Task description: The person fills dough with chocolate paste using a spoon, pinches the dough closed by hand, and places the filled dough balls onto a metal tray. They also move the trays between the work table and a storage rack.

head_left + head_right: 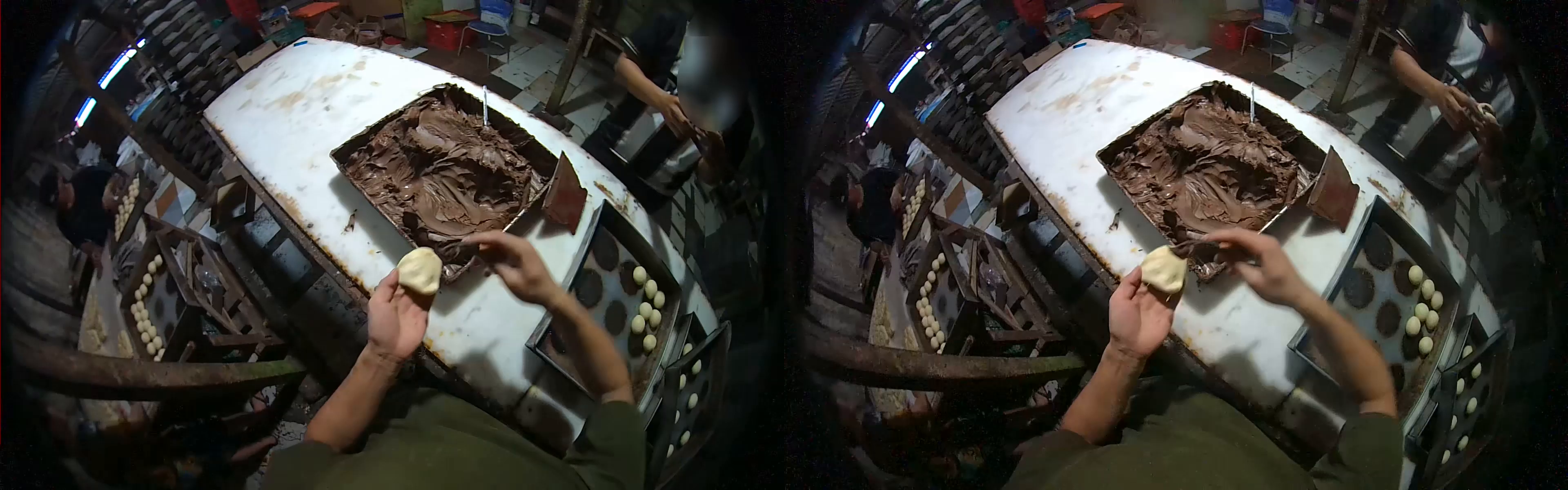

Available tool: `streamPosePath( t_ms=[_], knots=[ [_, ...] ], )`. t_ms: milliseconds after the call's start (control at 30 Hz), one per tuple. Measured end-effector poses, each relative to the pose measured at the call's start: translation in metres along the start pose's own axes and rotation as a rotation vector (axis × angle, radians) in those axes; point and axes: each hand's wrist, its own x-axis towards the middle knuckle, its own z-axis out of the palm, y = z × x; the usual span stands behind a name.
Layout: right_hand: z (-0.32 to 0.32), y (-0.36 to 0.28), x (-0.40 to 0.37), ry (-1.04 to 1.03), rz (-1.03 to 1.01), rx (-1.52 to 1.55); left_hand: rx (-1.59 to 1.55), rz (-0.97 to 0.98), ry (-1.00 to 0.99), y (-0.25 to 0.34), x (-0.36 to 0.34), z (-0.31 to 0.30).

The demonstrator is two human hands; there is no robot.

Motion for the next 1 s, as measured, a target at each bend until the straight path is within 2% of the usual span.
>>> streamPosePath(
  t_ms=[33,67,100,167,233,300,367,433,500,567,600,667,700,767,800,867,900,967,1000],
  knots=[
    [0.019,-0.012,-0.006,0.067,-0.102,-0.096,-0.096,-0.046,-0.111,-0.001,-0.002,0.008],
    [0.038,-0.010,-0.010,0.197,-0.290,-0.262,-0.167,-0.052,-0.147,-0.003,-0.006,0.019],
    [0.056,-0.003,-0.014,0.370,-0.439,-0.442,-0.170,-0.052,-0.152,-0.002,-0.013,0.030],
    [0.075,0.024,-0.020,0.559,-0.660,-0.621,-0.176,-0.089,-0.100,0.000,-0.029,0.042],
    [0.078,0.041,-0.027,0.587,-0.682,-0.653,-0.215,-0.132,-0.136,0.005,-0.042,0.030],
    [0.077,0.051,-0.028,0.529,-0.731,-0.703,-0.220,-0.067,-0.169,0.014,-0.056,0.013],
    [0.079,0.061,-0.032,0.533,-0.632,-0.736,-0.161,-0.044,-0.154,0.028,-0.070,-0.001],
    [0.084,0.110,-0.038,0.675,-0.404,-0.662,0.194,0.098,-0.219,0.041,-0.084,-0.028],
    [0.091,0.122,-0.053,0.684,-0.140,-0.784,0.230,0.133,-0.154,0.052,-0.105,-0.035],
    [0.106,0.123,-0.066,0.737,-0.030,-0.766,0.238,0.070,-0.163,0.055,-0.133,-0.048],
    [0.116,0.117,-0.070,0.729,-0.028,-0.768,0.231,0.072,-0.159,0.054,-0.145,-0.053],
    [0.131,0.098,-0.079,0.911,-0.202,-0.952,0.205,0.066,-0.211,0.050,-0.163,-0.061],
    [0.144,0.078,-0.086,0.916,-0.196,-0.960,0.191,0.060,-0.240,0.047,-0.170,-0.064],
    [0.175,0.028,-0.108,0.774,0.025,-0.316,0.159,0.014,-0.178,0.038,-0.183,-0.073],
    [0.182,0.012,-0.120,0.590,0.166,-0.069,0.176,-0.066,-0.209,0.030,-0.188,-0.080],
    [0.191,-0.035,-0.139,0.168,0.315,0.204,0.241,-0.238,-0.259,0.014,-0.201,-0.072],
    [0.193,-0.050,-0.143,0.047,0.418,0.306,0.235,-0.282,-0.268,0.004,-0.204,-0.070],
    [0.188,-0.071,-0.162,-0.047,0.375,0.193,0.423,-0.363,-0.281,-0.018,-0.207,-0.065],
    [0.182,-0.077,-0.177,0.008,0.231,-0.064,0.429,-0.391,-0.299,-0.028,-0.208,-0.064]
  ],
)
